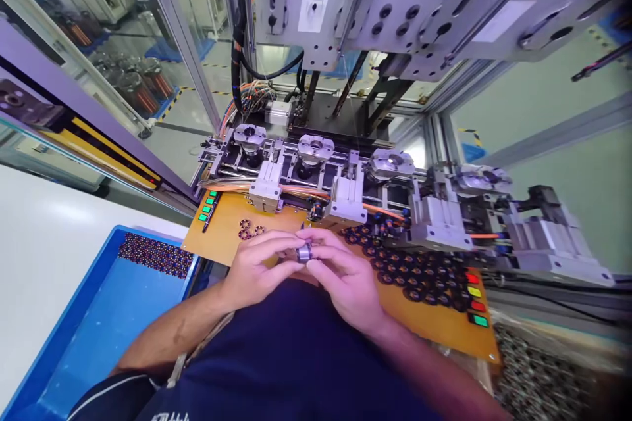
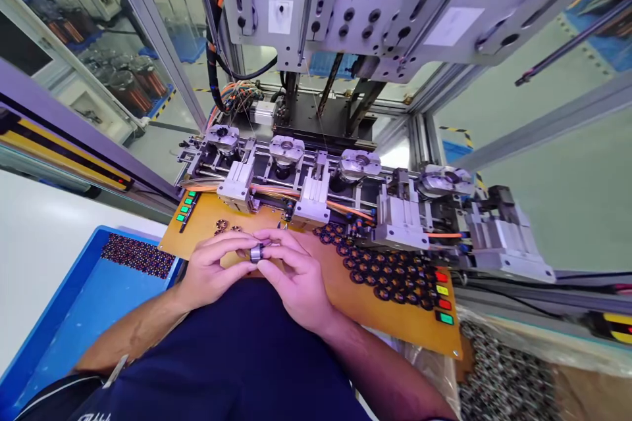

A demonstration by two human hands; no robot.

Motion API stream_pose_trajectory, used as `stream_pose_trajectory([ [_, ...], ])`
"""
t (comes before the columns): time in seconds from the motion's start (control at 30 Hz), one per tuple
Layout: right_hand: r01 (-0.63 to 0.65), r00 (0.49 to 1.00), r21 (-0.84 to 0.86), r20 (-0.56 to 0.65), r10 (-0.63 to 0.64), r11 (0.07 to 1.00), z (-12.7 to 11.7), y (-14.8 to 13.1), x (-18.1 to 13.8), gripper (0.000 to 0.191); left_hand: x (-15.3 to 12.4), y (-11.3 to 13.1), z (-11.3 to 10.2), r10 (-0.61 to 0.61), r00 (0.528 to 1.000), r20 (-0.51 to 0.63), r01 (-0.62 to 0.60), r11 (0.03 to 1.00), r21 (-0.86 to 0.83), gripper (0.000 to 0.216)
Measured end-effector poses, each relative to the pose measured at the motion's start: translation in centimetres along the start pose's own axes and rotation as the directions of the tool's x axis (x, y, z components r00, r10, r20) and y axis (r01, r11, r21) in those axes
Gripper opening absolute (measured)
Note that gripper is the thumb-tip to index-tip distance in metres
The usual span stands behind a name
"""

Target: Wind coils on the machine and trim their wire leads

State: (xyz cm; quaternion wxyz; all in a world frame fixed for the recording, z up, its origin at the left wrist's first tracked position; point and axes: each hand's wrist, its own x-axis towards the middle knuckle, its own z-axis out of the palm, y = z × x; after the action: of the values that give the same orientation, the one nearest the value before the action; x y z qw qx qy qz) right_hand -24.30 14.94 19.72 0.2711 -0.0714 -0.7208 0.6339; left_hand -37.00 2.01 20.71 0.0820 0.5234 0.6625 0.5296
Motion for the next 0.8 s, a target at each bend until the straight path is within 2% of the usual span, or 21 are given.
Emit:
stream_pose_trajectory([
  [0.07, 0.052, 0.997, -0.054, 0.056, -0.049, 0.997, -1.1, -0.3, 1.6, 0.017, -0.3, -0.8, -0.3, -0.006, 1.0, -0.025, 0.007, 0.999, 0.031, 0.035],
  [0.13, 0.167, 0.982, -0.193, 0.123, -0.145, 0.967, -2.9, -0.5, 4.5, 0.014, -1.0, -2.3, -0.7, -0.051, 0.993, -0.111, 0.064, 0.992, 0.112, 0.041],
  [0.17, 0.241, 0.966, -0.289, 0.159, -0.202, 0.926, -4.0, -0.4, 6.4, 0.013, -1.6, -3.4, -0.8, -0.078, 0.982, -0.174, 0.107, 0.981, 0.162, 0.041],
  [0.27, 0.39, 0.921, -0.568, 0.249, -0.301, 0.725, -7.4, 0.6, 12.6, 0.014, -3.6, -7.5, -1.3, -0.118, 0.927, -0.355, 0.227, 0.932, 0.283, 0.035],
  [0.4, 0.398, 0.917, -0.649, 0.294, -0.268, 0.649, -9.6, 3.3, 18.9, 0.013, -6.2, -12.4, -1.2, -0.163, 0.873, -0.46, 0.328, 0.893, 0.307, 0.04],
  [0.57, 0.414, 0.904, -0.696, 0.39, -0.174, 0.586, -9.8, 5.8, 20.8, 0.017, -7.9, -14.7, -0.6, -0.264, 0.832, -0.488, 0.424, 0.871, 0.25, 0.045],
  [0.8, 0.429, 0.876, -0.755, 0.482, -0.022, 0.496, -10.0, 5.3, 21.4, 0.021, -7.9, -15.0, -0.6, -0.351, 0.813, -0.464, 0.481, 0.854, 0.197, 0.047],
])
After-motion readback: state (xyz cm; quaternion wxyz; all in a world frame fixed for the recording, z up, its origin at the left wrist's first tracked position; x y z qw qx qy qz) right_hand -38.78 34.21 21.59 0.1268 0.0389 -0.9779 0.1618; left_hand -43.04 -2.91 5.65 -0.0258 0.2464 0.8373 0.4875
